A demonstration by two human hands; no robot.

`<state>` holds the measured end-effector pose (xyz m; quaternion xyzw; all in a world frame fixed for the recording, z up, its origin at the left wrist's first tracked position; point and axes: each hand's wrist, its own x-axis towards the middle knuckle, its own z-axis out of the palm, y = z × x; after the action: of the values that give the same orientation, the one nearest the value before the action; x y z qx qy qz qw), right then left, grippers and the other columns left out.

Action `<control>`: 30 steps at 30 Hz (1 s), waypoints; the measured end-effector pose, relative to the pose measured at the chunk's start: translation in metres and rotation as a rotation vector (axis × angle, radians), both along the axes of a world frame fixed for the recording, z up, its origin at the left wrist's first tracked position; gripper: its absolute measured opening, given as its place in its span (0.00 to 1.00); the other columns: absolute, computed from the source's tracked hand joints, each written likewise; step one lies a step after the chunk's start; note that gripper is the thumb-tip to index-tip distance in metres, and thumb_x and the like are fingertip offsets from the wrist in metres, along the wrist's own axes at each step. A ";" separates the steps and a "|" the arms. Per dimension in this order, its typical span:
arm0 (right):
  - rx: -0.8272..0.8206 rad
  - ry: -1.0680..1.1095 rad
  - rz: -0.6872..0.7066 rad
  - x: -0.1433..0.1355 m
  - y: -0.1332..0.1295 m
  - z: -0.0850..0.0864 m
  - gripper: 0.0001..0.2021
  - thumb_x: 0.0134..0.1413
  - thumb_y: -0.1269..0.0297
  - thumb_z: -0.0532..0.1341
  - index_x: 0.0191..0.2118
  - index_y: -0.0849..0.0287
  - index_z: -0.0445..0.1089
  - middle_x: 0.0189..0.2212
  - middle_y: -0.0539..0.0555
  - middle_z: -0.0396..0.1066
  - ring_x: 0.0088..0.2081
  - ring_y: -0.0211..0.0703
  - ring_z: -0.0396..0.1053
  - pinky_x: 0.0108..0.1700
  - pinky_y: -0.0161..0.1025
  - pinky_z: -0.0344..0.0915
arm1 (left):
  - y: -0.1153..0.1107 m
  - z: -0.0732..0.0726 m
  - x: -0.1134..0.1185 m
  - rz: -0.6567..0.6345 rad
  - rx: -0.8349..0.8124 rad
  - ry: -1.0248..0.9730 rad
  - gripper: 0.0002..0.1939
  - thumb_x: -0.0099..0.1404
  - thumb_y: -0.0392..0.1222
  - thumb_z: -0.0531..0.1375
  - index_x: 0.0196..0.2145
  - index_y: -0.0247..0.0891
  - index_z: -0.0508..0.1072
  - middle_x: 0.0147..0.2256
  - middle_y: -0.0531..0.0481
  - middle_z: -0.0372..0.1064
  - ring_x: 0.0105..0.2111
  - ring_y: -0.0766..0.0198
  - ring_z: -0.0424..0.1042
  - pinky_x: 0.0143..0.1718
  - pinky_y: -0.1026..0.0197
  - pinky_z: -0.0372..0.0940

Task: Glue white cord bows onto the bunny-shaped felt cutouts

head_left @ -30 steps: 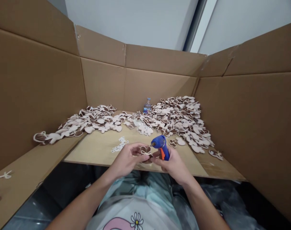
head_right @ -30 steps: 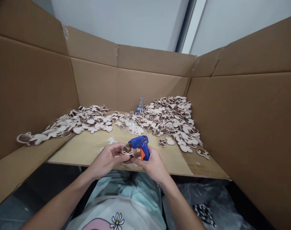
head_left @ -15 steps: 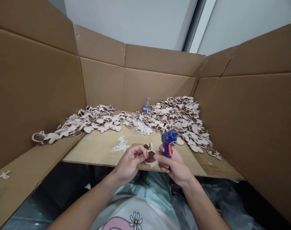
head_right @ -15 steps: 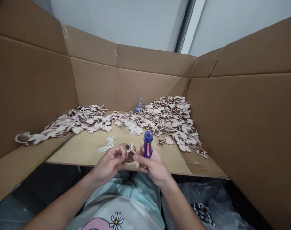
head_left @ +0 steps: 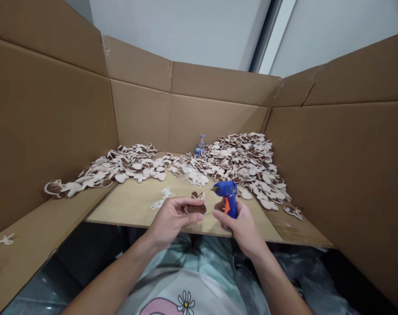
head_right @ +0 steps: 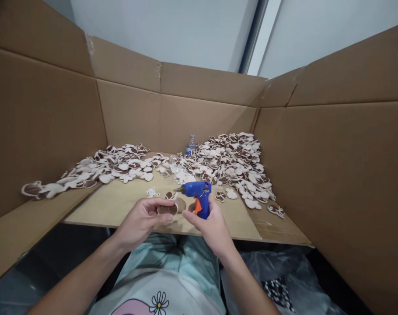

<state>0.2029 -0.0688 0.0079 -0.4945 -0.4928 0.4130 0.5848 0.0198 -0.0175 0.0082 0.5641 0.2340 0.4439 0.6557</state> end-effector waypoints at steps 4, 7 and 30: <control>0.083 -0.205 -0.094 0.012 -0.004 0.008 0.18 0.49 0.52 0.66 0.40 0.58 0.66 0.27 0.47 0.65 0.23 0.33 0.56 0.23 0.31 0.53 | 0.002 0.011 -0.010 0.109 0.022 0.054 0.17 0.49 0.37 0.73 0.39 0.39 0.81 0.36 0.48 0.80 0.35 0.62 0.76 0.40 0.61 0.69; 0.125 -0.369 -0.128 0.015 -0.008 0.013 0.14 0.53 0.52 0.63 0.38 0.59 0.68 0.27 0.48 0.67 0.25 0.35 0.58 0.26 0.32 0.56 | 0.001 0.016 -0.014 0.160 0.046 0.084 0.19 0.49 0.38 0.73 0.40 0.39 0.81 0.37 0.46 0.80 0.37 0.59 0.77 0.42 0.58 0.71; 0.203 -0.682 -0.288 0.018 -0.012 0.008 0.14 0.55 0.53 0.60 0.38 0.60 0.72 0.23 0.49 0.67 0.23 0.38 0.57 0.23 0.33 0.54 | 0.000 0.016 -0.016 0.171 0.054 0.059 0.20 0.51 0.39 0.72 0.44 0.40 0.80 0.41 0.45 0.80 0.42 0.55 0.77 0.48 0.53 0.70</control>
<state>0.2213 -0.0804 0.0157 -0.6075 -0.6228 0.0875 0.4852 0.0036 -0.0174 0.0238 0.5726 0.2885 0.4875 0.5926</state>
